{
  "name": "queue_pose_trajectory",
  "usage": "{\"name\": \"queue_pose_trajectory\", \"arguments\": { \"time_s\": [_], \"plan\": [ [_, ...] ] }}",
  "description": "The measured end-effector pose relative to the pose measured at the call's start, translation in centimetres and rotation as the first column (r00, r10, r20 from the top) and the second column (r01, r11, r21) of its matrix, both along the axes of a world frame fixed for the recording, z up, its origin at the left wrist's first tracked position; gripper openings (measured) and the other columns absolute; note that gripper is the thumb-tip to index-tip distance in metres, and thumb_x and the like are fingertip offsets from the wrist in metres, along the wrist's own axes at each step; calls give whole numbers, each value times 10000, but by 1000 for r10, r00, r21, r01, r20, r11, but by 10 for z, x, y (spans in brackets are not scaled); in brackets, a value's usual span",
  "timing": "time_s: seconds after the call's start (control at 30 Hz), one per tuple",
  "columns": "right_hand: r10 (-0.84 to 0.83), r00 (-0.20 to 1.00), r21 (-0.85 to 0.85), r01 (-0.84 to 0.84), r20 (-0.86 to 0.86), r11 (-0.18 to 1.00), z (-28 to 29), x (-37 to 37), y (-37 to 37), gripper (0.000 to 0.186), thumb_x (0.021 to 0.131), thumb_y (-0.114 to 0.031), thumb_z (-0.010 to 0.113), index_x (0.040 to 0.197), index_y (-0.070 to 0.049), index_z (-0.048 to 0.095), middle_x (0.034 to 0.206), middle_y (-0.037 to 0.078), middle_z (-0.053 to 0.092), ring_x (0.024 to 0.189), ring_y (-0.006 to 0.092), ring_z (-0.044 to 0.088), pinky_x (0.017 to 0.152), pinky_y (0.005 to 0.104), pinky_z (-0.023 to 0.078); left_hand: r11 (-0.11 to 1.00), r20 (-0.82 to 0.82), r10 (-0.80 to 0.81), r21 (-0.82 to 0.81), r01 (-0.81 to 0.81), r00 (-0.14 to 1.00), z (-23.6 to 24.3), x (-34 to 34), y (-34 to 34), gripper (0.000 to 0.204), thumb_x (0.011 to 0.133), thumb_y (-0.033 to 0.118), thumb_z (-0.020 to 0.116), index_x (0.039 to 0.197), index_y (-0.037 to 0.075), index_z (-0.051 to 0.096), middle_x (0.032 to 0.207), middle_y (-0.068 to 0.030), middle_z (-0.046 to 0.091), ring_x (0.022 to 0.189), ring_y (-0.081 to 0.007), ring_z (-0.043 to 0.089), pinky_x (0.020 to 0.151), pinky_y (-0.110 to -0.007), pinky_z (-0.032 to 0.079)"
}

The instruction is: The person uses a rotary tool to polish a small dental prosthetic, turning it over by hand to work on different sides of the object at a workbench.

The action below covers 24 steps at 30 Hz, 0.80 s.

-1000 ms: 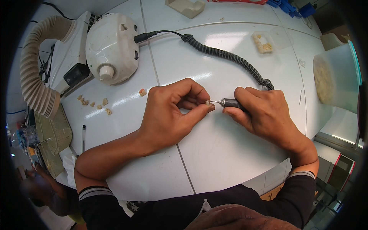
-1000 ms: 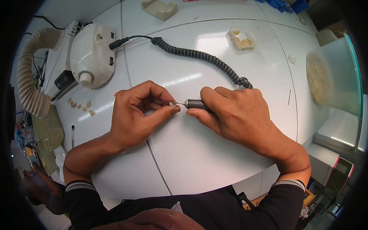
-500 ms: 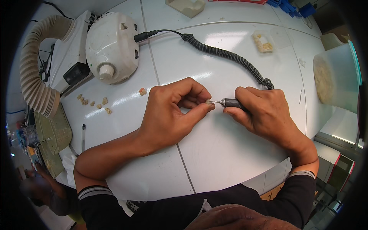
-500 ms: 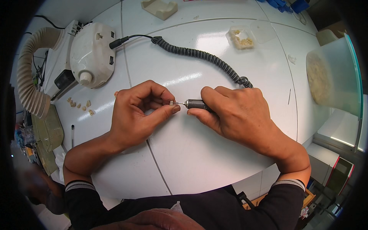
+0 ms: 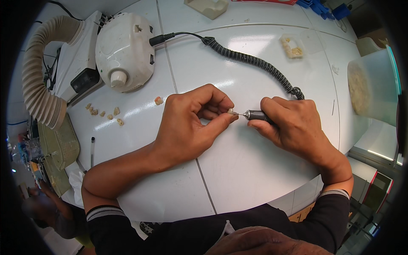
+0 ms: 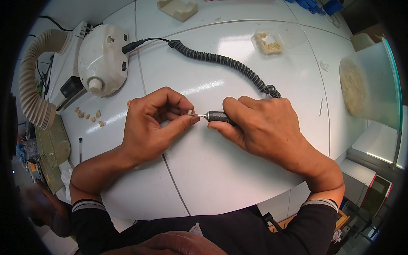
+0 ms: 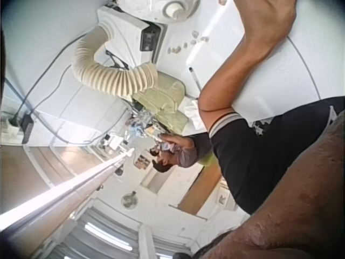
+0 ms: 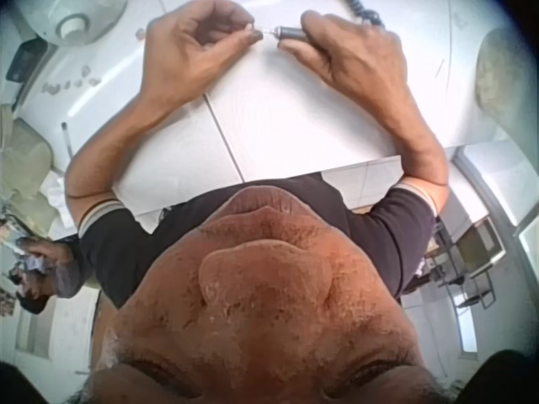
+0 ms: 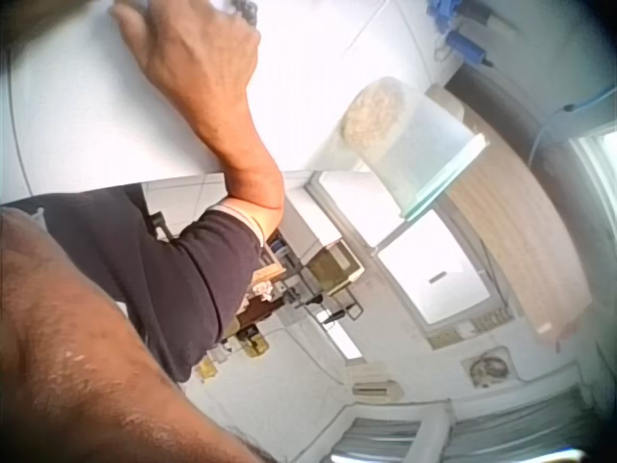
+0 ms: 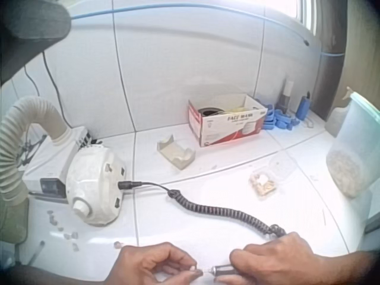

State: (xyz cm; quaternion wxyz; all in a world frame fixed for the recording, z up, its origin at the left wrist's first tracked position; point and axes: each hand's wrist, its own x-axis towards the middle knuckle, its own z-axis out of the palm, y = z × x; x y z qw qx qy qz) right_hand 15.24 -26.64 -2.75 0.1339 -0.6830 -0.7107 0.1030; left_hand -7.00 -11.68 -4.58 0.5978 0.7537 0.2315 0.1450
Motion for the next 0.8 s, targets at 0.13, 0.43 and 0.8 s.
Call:
{"name": "queue_pose_trajectory", "arguments": {
  "time_s": [0.13, 0.43, 0.8],
  "plan": [
    [-10, 1000, 16, 10, 15, 1000, -2, -1, 0, 478, 1030, -501, 769, 854, -92, 597, 677, 60, 654, 508, 316, 637, 459, 431, 472, 1000, 9, -1, 4, 1, 1000, 0, 0, 0, 155, 990, 11, 826, 1094, -40, 724, 1021, -91, 774, 924, -106, 758, 847, -243, 633],
    [13, 1000, 18, -13, -4, 1000, -1, 0, 0, 482, 1036, -499, 763, 847, -90, 592, 675, 63, 652, 502, 308, 631, 462, 427, 471, 1000, 4, 14, 9, -14, 1000, 0, 1, 0, 157, 985, 24, 836, 1083, -38, 730, 1001, -83, 774, 909, -102, 758, 832, -240, 637],
    [-8, 1000, 16, 8, -7, 1000, -2, -1, 0, 477, 1035, -498, 766, 851, -92, 597, 680, 59, 656, 502, 304, 634, 457, 421, 466, 999, 23, 19, 44, -20, 1000, 1, 2, 1, 134, 977, 21, 840, 1046, -40, 743, 964, -102, 795, 871, -114, 778, 797, -246, 652]
  ]
}}
